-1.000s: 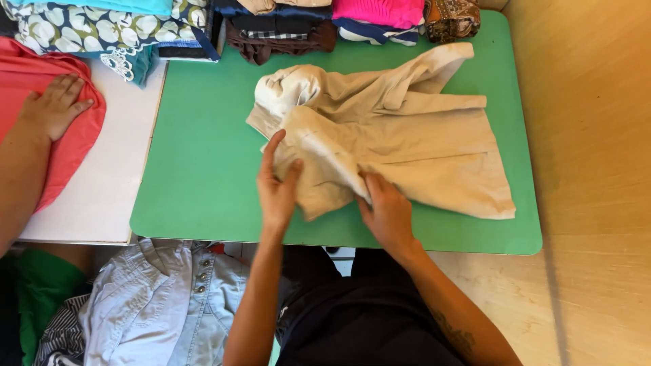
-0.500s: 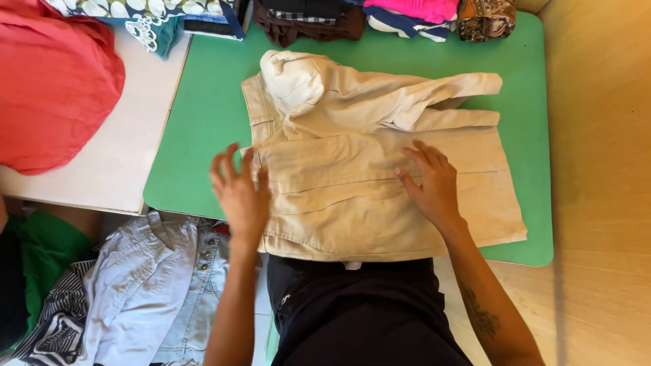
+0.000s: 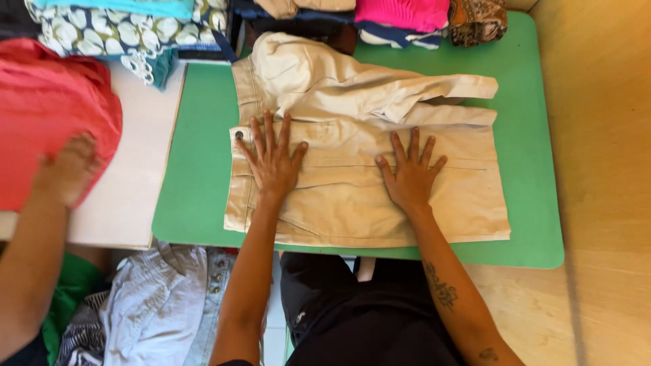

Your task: Folding various items of clothing including shorts, shirts, and skirts on a folding table.

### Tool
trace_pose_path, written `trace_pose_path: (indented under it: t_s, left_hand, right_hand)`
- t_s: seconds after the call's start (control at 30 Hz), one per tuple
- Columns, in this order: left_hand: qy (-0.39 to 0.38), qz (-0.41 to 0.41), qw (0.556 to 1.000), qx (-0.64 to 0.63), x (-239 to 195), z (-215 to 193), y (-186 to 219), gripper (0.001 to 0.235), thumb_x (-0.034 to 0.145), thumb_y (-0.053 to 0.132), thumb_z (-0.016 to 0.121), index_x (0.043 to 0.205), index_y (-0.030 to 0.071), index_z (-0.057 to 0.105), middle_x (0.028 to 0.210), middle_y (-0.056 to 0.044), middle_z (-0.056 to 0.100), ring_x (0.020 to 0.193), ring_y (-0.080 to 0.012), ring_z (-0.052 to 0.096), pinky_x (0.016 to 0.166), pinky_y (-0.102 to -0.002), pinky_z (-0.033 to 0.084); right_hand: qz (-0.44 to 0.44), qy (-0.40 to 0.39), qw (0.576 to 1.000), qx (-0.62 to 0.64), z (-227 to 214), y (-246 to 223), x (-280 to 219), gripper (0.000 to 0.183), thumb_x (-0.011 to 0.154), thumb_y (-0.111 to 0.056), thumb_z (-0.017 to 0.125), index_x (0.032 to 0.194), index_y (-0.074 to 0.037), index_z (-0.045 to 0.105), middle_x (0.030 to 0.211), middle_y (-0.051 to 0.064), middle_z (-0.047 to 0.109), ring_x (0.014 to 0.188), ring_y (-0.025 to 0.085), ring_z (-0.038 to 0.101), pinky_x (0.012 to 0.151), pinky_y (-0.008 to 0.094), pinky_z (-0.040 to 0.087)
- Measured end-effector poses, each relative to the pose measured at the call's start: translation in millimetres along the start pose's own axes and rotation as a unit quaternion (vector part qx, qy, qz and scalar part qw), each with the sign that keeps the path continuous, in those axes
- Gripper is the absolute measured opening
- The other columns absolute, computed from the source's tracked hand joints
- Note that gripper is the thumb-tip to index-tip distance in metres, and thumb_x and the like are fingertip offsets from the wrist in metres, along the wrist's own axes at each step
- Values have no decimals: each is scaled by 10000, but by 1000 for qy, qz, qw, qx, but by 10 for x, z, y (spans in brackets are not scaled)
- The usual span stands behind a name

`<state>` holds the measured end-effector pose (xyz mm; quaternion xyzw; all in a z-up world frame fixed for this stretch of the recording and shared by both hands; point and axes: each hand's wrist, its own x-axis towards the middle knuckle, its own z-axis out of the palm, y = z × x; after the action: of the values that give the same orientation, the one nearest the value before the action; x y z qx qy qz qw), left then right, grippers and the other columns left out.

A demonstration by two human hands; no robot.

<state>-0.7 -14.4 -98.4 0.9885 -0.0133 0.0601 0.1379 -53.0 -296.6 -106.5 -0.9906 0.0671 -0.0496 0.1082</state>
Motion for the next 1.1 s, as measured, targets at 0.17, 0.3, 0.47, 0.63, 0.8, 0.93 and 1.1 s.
trace_pose_path:
  t_s: [0.17,0.3,0.47,0.63,0.8,0.93,1.1]
  left_hand:
    - [265,195,944,-3,-75,433,240,216,1003,222,618,1162,206,763,1291,-89,712,1216,-249,670,1075,-419,498]
    - [184,247,948,-77,-344,586,566,400,948,110,515,1307,132,688,1398,-84,651,1310,-254,609,1095,-430,490]
    - [26,207,978,-5,-370,237,277,576,1032,494,407,1568,284,422,1655,11,370,1525,-218,328,1249,-539,185]
    - [-31,169,985,-13,-377,25,99,660,1037,615,337,1612,292,335,1696,56,276,1561,-185,239,1252,-598,53]
    - [-31,125,992,8,-451,-84,-73,657,1044,606,318,1613,278,335,1701,56,267,1563,-184,236,1258,-581,122]
    - [-30,112,993,21,-511,-77,-200,603,1054,511,372,1606,270,365,1698,53,284,1560,-193,251,1248,-559,171]
    - [74,92,991,60,-601,274,154,635,826,190,715,1446,268,604,1552,-14,517,1474,-334,407,1166,-621,339]
  right_hand:
    - [-24,128,991,-17,352,-258,181,649,839,-439,711,1394,-124,591,1480,288,516,1427,548,374,1105,705,293]
    - [-198,155,961,116,398,-792,139,493,961,-156,548,1433,-13,556,1455,268,553,1398,483,455,1139,573,352]
    - [-175,93,980,17,409,-739,75,574,1008,-371,501,1567,-251,449,1623,55,417,1510,334,336,1184,573,282]
    - [-121,60,991,-11,156,-112,110,608,1007,-572,496,1555,-309,480,1662,65,365,1514,367,327,1173,645,252]
    - [-53,33,997,-44,-193,817,27,632,1041,-616,412,1595,-312,428,1694,78,319,1537,395,287,1185,673,232]
    - [-5,40,999,-33,-247,1432,-52,652,1060,-635,387,1613,-290,403,1699,79,299,1532,410,271,1183,685,207]
    - [-22,134,991,-16,93,1270,-177,562,1042,-335,596,1513,-37,522,1572,305,431,1430,555,362,1131,686,271]
